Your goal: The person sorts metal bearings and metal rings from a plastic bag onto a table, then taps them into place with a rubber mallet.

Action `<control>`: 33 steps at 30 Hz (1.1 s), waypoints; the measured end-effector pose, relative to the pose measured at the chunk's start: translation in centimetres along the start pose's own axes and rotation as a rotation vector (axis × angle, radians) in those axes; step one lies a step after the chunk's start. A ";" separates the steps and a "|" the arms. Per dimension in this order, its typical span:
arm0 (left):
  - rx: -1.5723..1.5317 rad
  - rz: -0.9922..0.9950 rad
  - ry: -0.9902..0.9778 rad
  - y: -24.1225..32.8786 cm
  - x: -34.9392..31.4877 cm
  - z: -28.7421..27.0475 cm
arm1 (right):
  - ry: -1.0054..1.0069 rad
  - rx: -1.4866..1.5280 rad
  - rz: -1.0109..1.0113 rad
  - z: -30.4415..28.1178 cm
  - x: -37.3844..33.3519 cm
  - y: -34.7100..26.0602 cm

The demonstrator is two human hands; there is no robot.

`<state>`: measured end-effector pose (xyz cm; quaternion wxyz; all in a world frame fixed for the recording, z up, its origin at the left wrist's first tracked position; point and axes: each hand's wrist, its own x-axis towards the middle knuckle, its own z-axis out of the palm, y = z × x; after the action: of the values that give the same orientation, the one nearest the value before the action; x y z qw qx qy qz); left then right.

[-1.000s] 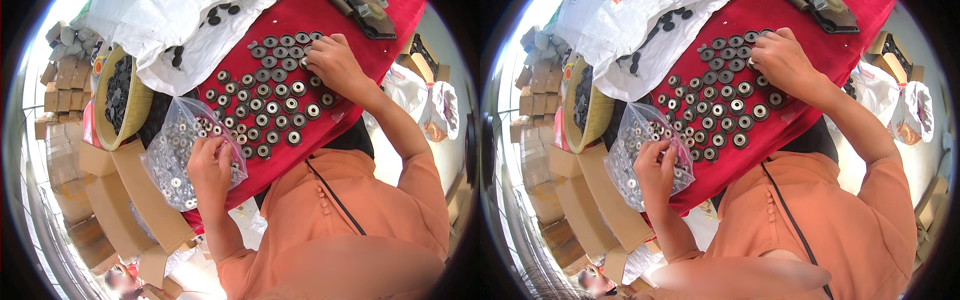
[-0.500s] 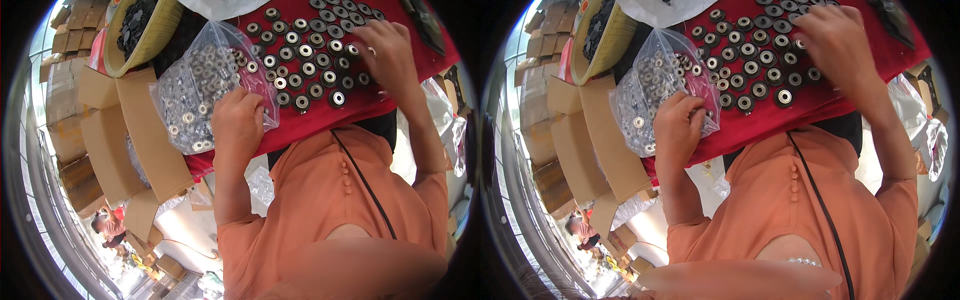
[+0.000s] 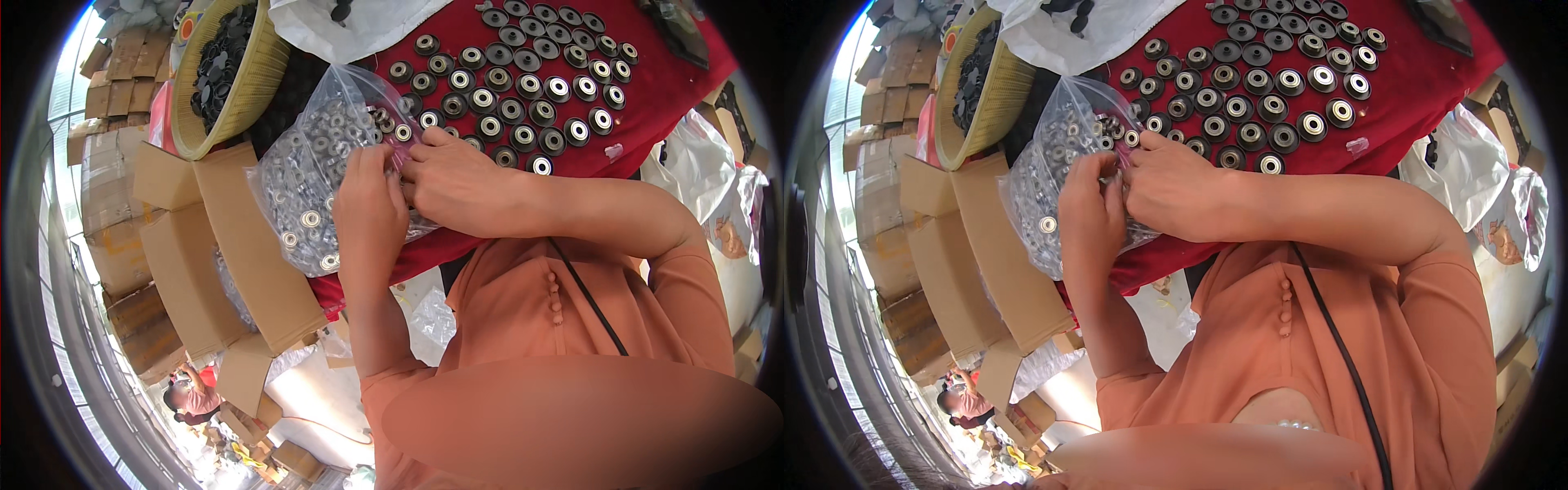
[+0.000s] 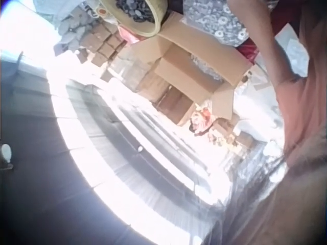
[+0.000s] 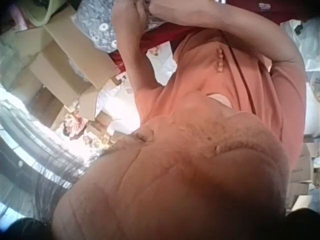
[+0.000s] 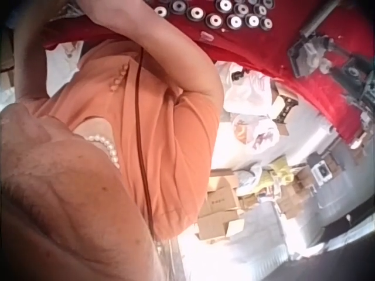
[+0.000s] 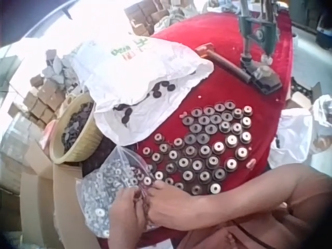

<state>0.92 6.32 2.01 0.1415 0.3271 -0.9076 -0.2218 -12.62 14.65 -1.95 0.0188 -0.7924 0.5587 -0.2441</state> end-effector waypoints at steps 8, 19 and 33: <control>0.246 0.091 -0.018 -1.8 4.8 1.7 | 0.195 0.006 0.227 -3.1 -3.1 2.2; 0.088 0.071 -0.127 -1.1 3.9 1.3 | 0.292 0.070 0.845 -11.9 -12.8 16.3; 0.090 0.254 -0.029 5.1 6.4 2.1 | 0.187 -0.286 0.800 -9.7 -12.6 17.9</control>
<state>-7.40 6.28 3.46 0.1406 0.2126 -0.9527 -0.1657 -35.49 21.61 -3.46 -0.0486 -0.4826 0.8492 -0.2086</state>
